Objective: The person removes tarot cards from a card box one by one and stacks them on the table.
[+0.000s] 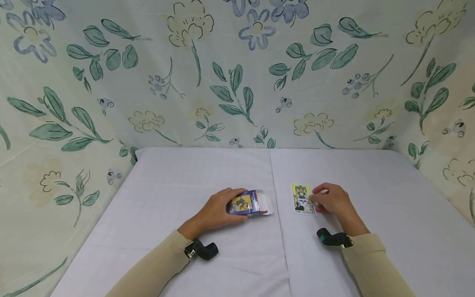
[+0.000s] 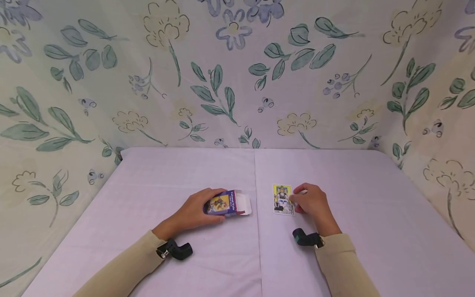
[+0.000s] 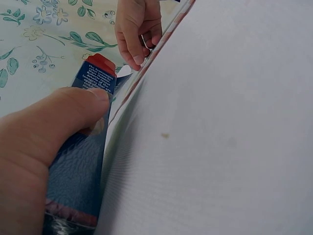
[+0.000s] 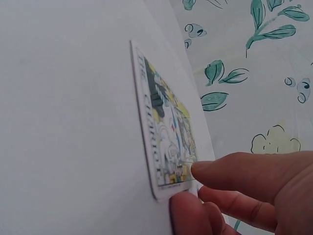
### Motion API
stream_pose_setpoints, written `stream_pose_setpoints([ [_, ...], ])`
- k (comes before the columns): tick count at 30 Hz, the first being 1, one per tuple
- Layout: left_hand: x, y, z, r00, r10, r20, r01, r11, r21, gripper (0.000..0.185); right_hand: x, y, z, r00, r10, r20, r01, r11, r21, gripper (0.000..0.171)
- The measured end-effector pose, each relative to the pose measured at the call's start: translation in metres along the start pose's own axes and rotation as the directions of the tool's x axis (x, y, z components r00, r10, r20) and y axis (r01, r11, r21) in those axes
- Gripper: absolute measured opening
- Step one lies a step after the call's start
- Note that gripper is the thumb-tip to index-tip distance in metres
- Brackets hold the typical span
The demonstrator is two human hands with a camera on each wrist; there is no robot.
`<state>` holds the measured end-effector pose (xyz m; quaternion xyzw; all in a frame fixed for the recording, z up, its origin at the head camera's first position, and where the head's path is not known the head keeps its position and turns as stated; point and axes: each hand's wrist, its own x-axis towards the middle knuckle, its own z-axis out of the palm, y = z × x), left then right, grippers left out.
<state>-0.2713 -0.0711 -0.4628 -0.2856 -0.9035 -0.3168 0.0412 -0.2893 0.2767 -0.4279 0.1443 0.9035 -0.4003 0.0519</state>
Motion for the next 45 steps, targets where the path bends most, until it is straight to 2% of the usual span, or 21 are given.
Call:
stream_pose_setpoints([
  [18, 0.0, -0.002, 0.0, 0.999, 0.03, -0.016, -0.03, 0.999, -0.023, 0.075, 0.002, 0.0, 0.0, 1.0, -0.011, 0.006, 0.011, 1.0, -0.018, 0.036],
  [25, 0.0, -0.003, 0.0, 0.999, 0.031, -0.01, -0.032, 0.999, -0.03, 0.076, -0.004, -0.011, 0.002, 0.991, -0.12, -0.051, 0.116, 0.99, -0.082, 0.035],
  [36, -0.001, -0.004, 0.0, 0.999, 0.036, -0.013, -0.036, 0.999, -0.029, 0.078, -0.027, -0.037, 0.026, 0.963, -0.267, 0.021, 0.267, 0.963, 0.035, 0.024],
  [39, -0.001, -0.004, 0.0, 0.999, 0.036, -0.018, -0.036, 0.999, -0.033, 0.078, -0.033, -0.044, 0.036, 0.962, -0.274, 0.025, 0.272, 0.961, 0.054, 0.021],
  [45, -0.001, -0.004, 0.001, 0.999, 0.027, -0.023, -0.028, 0.999, -0.044, 0.077, -0.043, -0.057, 0.051, 0.952, -0.297, 0.071, 0.282, 0.944, 0.173, 0.021],
])
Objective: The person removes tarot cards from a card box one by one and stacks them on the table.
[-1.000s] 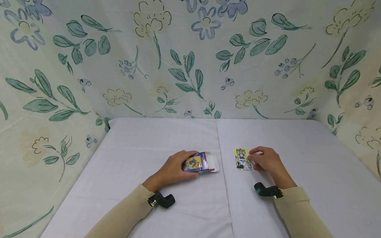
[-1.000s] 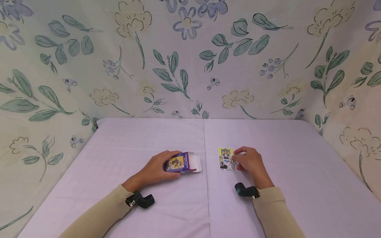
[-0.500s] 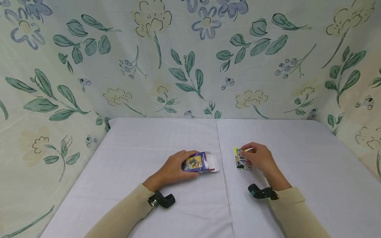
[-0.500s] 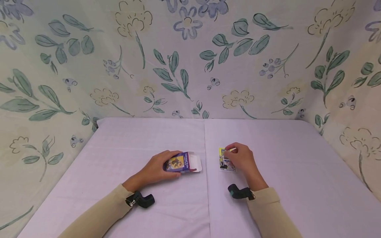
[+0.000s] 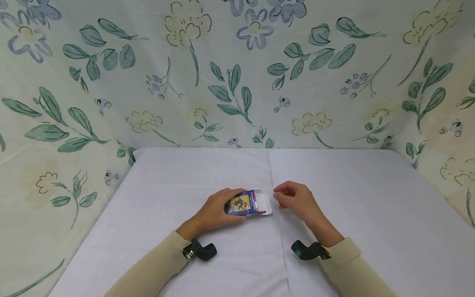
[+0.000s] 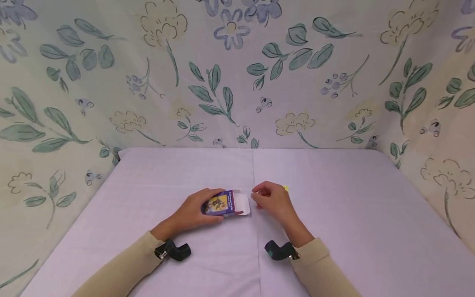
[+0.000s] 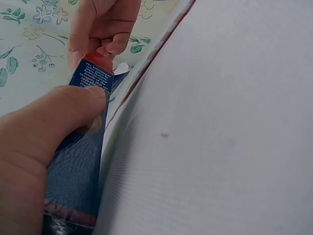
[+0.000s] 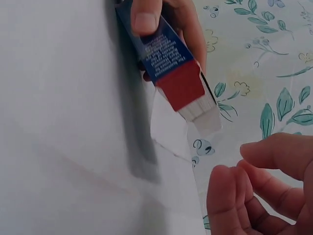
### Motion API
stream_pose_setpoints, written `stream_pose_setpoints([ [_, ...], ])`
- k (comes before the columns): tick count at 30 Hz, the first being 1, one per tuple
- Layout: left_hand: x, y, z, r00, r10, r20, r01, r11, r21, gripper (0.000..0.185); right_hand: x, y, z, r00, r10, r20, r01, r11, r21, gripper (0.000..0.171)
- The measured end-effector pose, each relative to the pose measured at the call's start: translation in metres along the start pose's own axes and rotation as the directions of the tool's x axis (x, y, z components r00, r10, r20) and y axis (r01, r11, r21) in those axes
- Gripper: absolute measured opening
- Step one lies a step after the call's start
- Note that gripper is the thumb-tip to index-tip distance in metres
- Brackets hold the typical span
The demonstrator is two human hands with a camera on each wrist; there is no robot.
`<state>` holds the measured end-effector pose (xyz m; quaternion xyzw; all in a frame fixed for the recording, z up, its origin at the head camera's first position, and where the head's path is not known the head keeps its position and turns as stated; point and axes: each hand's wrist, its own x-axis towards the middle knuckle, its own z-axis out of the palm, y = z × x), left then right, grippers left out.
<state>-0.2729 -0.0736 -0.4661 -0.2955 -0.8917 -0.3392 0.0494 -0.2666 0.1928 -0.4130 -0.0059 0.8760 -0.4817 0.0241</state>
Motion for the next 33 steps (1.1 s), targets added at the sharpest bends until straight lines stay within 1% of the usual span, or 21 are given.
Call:
stream_pose_setpoints([
  [4, -0.001, -0.002, -0.001, 1.0, 0.002, -0.011, -0.002, 1.0, -0.012, 0.076, -0.003, -0.007, 0.013, 0.999, -0.014, 0.049, 0.008, 0.992, 0.123, 0.021],
  [6, -0.002, -0.003, -0.001, 1.0, 0.004, -0.016, -0.004, 1.0, -0.018, 0.076, -0.004, -0.009, 0.02, 0.997, -0.021, 0.069, 0.009, 0.986, 0.168, 0.02],
  [11, -0.003, -0.003, -0.002, 1.0, 0.008, -0.021, -0.009, 1.0, -0.026, 0.076, -0.004, -0.009, 0.031, 0.993, -0.032, 0.11, 0.004, 0.97, 0.241, 0.019],
  [15, -0.003, -0.002, -0.001, 1.0, 0.02, -0.019, -0.021, 0.999, -0.042, 0.076, -0.004, -0.007, 0.036, 0.987, -0.025, 0.159, -0.022, 0.957, 0.29, 0.021],
  [19, -0.003, -0.002, 0.0, 0.999, 0.027, -0.019, -0.028, 0.999, -0.041, 0.075, -0.003, -0.003, 0.039, 0.981, -0.02, 0.192, -0.044, 0.946, 0.321, 0.024],
  [26, 0.0, -0.001, 0.001, 1.0, 0.023, -0.019, -0.024, 0.999, -0.022, 0.075, -0.001, 0.001, 0.04, 0.981, 0.008, 0.194, -0.073, 0.941, 0.331, 0.024],
  [30, 0.0, -0.001, 0.001, 0.999, 0.026, -0.02, -0.026, 1.0, -0.013, 0.076, 0.0, 0.003, 0.039, 0.977, 0.022, 0.211, -0.094, 0.937, 0.337, 0.025],
  [33, 0.0, -0.001, 0.002, 0.999, 0.03, -0.022, -0.03, 1.0, -0.009, 0.075, 0.001, 0.004, 0.038, 0.973, 0.025, 0.231, -0.109, 0.927, 0.36, 0.026],
])
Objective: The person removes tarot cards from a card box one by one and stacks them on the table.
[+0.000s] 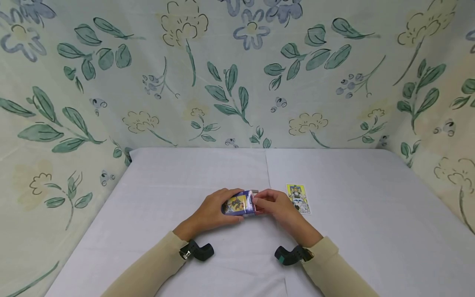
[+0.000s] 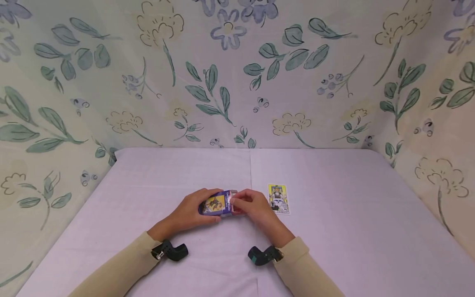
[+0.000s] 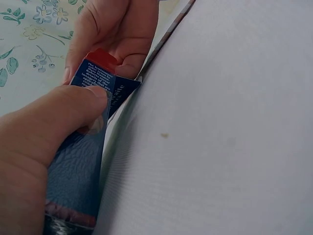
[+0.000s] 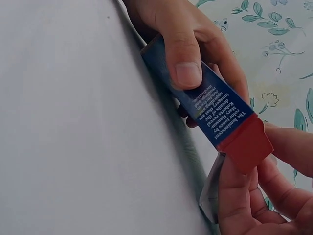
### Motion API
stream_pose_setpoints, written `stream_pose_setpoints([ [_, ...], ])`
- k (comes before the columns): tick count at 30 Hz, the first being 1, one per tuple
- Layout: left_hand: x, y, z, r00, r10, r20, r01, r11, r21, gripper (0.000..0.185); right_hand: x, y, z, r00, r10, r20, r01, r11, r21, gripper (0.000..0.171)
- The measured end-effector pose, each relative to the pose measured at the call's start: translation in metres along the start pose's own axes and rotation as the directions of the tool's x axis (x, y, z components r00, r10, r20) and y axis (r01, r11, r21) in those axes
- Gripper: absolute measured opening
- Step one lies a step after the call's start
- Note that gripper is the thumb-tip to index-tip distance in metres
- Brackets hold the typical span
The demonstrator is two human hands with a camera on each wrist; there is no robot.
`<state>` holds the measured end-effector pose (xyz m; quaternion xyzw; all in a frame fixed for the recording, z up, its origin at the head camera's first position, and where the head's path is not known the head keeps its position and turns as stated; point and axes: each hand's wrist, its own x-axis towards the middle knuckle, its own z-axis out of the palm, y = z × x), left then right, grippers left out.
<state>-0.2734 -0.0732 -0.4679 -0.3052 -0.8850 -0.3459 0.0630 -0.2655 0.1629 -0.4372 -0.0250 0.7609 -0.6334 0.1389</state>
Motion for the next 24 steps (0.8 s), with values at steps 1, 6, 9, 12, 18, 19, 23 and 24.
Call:
stream_pose_setpoints([
  [1, -0.0001, -0.0001, 0.0, 1.0, 0.001, 0.0, -0.001, 1.0, 0.001, 0.075, 0.0001, 0.0002, -0.0003, 1.0, -0.001, 0.006, 0.001, 1.0, 0.007, 0.027],
  [6, -0.0003, -0.0006, 0.0004, 1.0, 0.005, -0.004, -0.005, 1.0, -0.001, 0.075, -0.0001, -0.0007, -0.0005, 1.0, -0.001, 0.018, 0.0, 0.999, 0.042, 0.03],
  [9, -0.0005, -0.0011, 0.0007, 1.0, 0.004, -0.006, -0.004, 1.0, -0.002, 0.075, 0.0, -0.0008, -0.0005, 1.0, 0.006, 0.019, -0.007, 0.998, 0.06, 0.03],
  [12, -0.0005, -0.0019, 0.0013, 1.0, 0.006, -0.007, -0.006, 1.0, -0.004, 0.075, 0.0003, -0.0004, -0.0009, 1.0, 0.011, 0.024, -0.013, 0.996, 0.086, 0.029],
  [18, -0.0006, -0.0028, 0.0014, 1.0, 0.007, -0.01, -0.007, 1.0, -0.008, 0.076, 0.0011, 0.0008, -0.0009, 0.999, 0.008, 0.041, -0.012, 0.994, 0.11, 0.028],
  [19, -0.0006, -0.0029, 0.0014, 1.0, 0.007, -0.01, -0.007, 1.0, -0.009, 0.076, 0.0012, 0.0008, -0.001, 0.999, 0.01, 0.042, -0.015, 0.994, 0.108, 0.028],
  [23, -0.0004, -0.0034, 0.0015, 1.0, 0.011, -0.012, -0.011, 1.0, -0.015, 0.076, 0.0016, 0.0009, -0.0014, 0.999, 0.018, 0.039, -0.022, 0.995, 0.099, 0.03],
  [24, -0.0002, -0.0037, 0.0017, 1.0, 0.011, -0.01, -0.011, 1.0, -0.015, 0.076, 0.0014, 0.0009, -0.0016, 0.999, 0.018, 0.041, -0.022, 0.995, 0.093, 0.03],
])
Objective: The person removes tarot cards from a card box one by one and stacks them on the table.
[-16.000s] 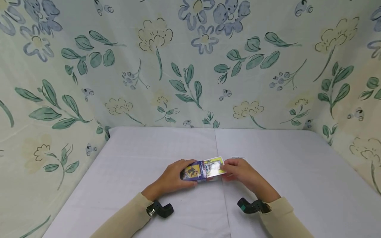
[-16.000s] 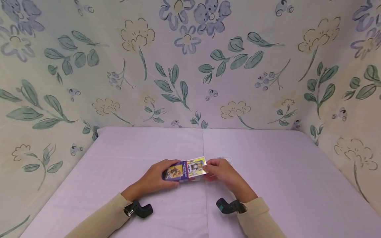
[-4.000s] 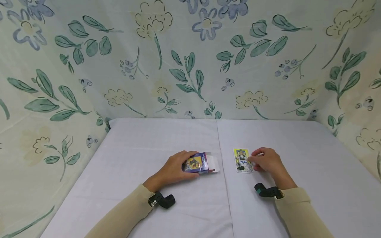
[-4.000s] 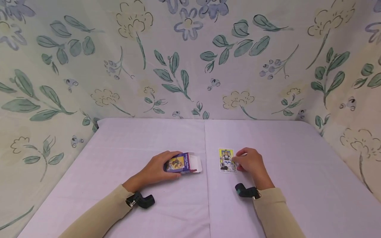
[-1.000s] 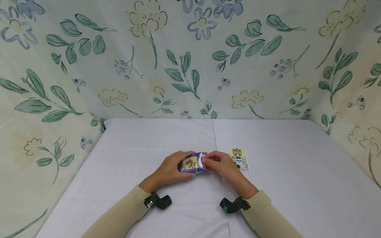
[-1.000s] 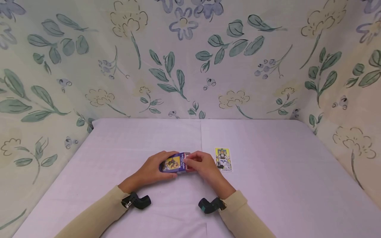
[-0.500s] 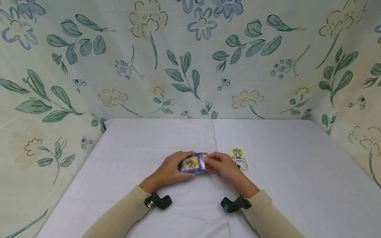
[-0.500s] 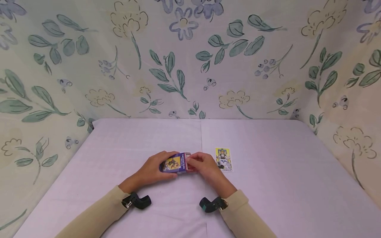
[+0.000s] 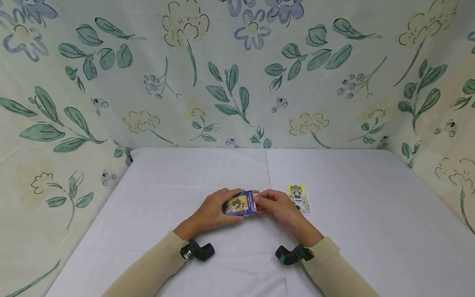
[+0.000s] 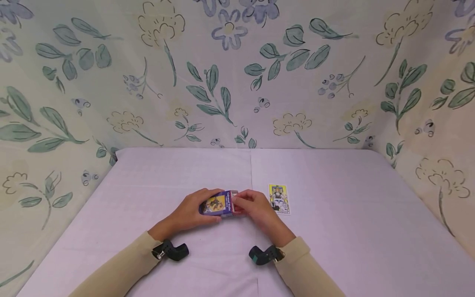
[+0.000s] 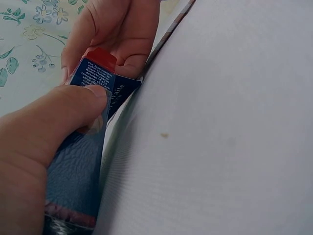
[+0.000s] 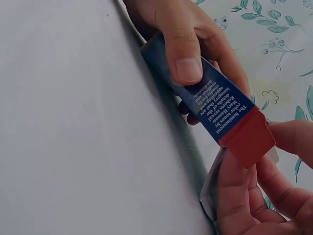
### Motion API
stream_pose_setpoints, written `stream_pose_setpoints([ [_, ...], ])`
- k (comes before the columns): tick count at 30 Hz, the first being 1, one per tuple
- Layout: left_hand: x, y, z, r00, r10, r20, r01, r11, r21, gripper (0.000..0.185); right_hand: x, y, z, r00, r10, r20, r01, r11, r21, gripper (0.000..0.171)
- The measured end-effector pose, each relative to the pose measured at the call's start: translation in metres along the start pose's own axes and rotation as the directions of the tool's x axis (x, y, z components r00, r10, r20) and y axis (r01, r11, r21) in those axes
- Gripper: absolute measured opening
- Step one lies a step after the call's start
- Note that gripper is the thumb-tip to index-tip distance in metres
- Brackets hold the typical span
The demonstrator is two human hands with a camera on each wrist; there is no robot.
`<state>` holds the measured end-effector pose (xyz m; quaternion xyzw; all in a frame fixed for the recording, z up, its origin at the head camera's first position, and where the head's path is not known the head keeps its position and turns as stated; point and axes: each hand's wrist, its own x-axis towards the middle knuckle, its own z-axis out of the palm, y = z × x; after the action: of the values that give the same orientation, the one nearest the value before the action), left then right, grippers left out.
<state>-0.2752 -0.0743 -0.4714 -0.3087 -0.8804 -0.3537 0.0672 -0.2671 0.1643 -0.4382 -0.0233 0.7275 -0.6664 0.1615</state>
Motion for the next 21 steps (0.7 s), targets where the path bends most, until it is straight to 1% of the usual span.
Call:
stream_pose_setpoints([
  [6, -0.0001, 0.0005, -0.0008, 1.0, -0.014, 0.014, 0.014, 1.0, 0.006, 0.076, -0.0001, 0.0012, 0.0, 1.0, -0.005, 0.004, 0.005, 1.0, -0.009, 0.032],
  [12, 0.0002, 0.002, -0.0018, 1.0, -0.019, 0.021, 0.019, 1.0, 0.01, 0.075, 0.001, 0.0024, -0.0011, 1.0, 0.006, 0.005, -0.006, 1.0, 0.005, 0.03],
  [21, -0.0004, 0.0023, -0.002, 0.999, -0.021, 0.025, 0.021, 1.0, 0.015, 0.077, 0.001, 0.0022, -0.0014, 0.999, -0.015, 0.033, 0.015, 1.0, 0.019, 0.03],
])
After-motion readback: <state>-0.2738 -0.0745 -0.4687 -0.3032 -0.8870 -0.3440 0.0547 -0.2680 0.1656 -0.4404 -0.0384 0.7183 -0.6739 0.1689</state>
